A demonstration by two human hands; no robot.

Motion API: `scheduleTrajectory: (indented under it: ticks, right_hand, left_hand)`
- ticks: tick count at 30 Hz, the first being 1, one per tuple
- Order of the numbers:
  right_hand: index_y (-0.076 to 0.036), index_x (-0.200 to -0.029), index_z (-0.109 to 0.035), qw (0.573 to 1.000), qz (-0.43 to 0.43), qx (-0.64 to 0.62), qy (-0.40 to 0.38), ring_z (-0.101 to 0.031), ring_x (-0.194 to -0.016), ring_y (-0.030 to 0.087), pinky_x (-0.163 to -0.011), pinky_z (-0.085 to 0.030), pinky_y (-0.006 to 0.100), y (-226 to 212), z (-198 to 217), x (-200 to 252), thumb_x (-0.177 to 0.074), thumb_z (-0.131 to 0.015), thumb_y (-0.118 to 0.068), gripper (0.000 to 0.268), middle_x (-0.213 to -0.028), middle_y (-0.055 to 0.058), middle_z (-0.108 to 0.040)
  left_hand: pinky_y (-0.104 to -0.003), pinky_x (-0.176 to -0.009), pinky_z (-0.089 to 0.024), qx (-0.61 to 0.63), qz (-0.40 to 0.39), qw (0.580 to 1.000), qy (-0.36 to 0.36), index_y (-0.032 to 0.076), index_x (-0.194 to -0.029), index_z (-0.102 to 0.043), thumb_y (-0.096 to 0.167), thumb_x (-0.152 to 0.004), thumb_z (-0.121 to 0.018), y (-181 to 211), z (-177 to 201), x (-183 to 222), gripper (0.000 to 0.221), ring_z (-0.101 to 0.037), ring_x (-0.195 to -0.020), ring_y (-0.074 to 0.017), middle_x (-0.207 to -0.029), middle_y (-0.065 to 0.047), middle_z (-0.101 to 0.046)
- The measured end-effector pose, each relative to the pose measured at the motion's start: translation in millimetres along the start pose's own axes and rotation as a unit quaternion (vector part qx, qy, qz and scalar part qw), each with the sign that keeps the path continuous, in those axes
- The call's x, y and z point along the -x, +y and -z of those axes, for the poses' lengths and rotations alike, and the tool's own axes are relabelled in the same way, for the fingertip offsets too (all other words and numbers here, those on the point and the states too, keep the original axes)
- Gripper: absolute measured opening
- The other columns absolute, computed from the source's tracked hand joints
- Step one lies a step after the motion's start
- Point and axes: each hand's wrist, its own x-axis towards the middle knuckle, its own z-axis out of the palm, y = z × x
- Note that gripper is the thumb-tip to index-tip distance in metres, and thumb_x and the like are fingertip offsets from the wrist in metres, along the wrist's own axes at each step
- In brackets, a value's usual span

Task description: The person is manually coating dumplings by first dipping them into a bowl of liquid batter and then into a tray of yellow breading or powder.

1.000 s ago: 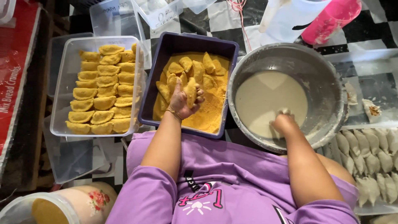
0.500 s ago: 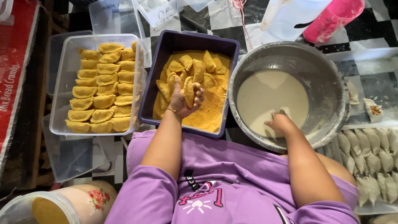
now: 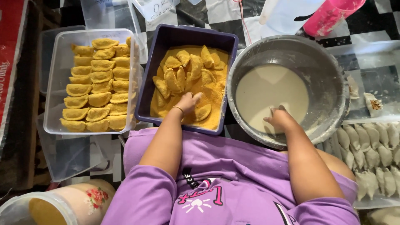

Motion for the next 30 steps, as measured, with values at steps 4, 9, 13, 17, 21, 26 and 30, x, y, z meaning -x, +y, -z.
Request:
scheduleTrajectory:
  ticks: [4,9,13,17,21,26,30]
  right_hand:
    - [0.002,-0.154,-0.047,1.0,0.003,0.006,-0.003,-0.034,-0.148,0.052,-0.115,-0.038,0.063,-3,3,4,-0.098,-0.065,-0.039,0.071,-0.159,0.04,-0.032]
    - [0.002,-0.154,-0.046,1.0,0.001,0.004,-0.008,-0.033,-0.149,0.052,-0.115,-0.037,0.064,0,2,2,-0.098,-0.065,-0.036,0.07,-0.16,0.04,-0.031]
    - [0.003,-0.153,-0.048,1.0,0.017,0.01,0.008,-0.038,-0.146,0.055,-0.11,-0.038,0.071,22,-17,-29,-0.099,-0.065,-0.035,0.068,-0.157,0.041,-0.033]
    - [0.002,-0.149,-0.055,0.997,0.021,0.069,0.016,-0.045,-0.144,0.052,-0.108,-0.042,0.069,45,-41,-64,-0.098,-0.066,-0.042,0.068,-0.154,0.038,-0.042]
    - [-0.001,-0.149,-0.055,0.993,0.034,0.111,0.022,-0.05,-0.141,0.049,-0.106,-0.042,0.069,38,-41,-67,-0.098,-0.064,-0.046,0.069,-0.153,0.034,-0.048]
    - [-0.005,-0.157,-0.034,0.988,-0.073,0.132,-0.01,-0.02,-0.154,0.046,-0.114,-0.03,0.07,22,-22,-74,-0.093,-0.07,-0.05,0.086,-0.168,0.025,-0.016]
    - [-0.004,-0.135,-0.066,0.975,0.143,0.166,0.02,-0.05,-0.143,0.041,-0.117,-0.042,0.055,17,-35,-43,-0.096,-0.062,-0.04,0.053,-0.149,0.025,-0.056]
  left_hand:
    - [-0.054,-0.11,-0.047,-0.107,-0.027,0.969,-0.222,0.002,-0.13,-0.061,0.044,-0.075,-0.085,51,30,60,0.073,-0.06,-0.127,-0.0458,-0.13,-0.027,-0.067]
    - [-0.046,-0.092,-0.057,-0.06,-0.025,0.986,-0.155,0.01,-0.109,-0.072,0.041,-0.067,-0.087,29,16,28,0.055,-0.071,-0.109,-0.0366,-0.104,-0.018,-0.075]
    - [-0.045,-0.087,-0.057,0.358,0.009,0.934,0.02,-0.001,-0.121,-0.063,0.023,-0.074,-0.087,43,47,27,0.058,-0.07,-0.096,-0.032,-0.108,-0.022,-0.071]
    - [-0.047,-0.109,-0.048,0.187,0.037,0.928,0.321,0.019,-0.142,-0.05,0.058,-0.082,-0.081,16,67,-10,0.077,-0.055,-0.13,-0.0333,-0.138,-0.013,-0.054]
    - [-0.051,-0.108,-0.04,-0.017,-0.026,0.898,0.438,0.029,-0.119,-0.059,0.043,-0.085,-0.075,37,85,-26,0.04,-0.06,-0.118,-0.0301,-0.12,0.0,-0.06]
    - [-0.05,-0.106,-0.038,-0.178,0.063,0.941,0.28,0.028,-0.119,-0.065,0.063,-0.099,-0.046,60,120,-78,0.044,-0.047,-0.126,-0.0312,-0.131,-0.001,-0.055]
    - [-0.052,-0.12,-0.02,-0.234,0.131,0.954,0.135,0.018,-0.137,-0.063,0.073,-0.101,-0.033,113,139,-49,0.073,-0.027,-0.144,-0.0369,-0.152,-0.01,-0.042]
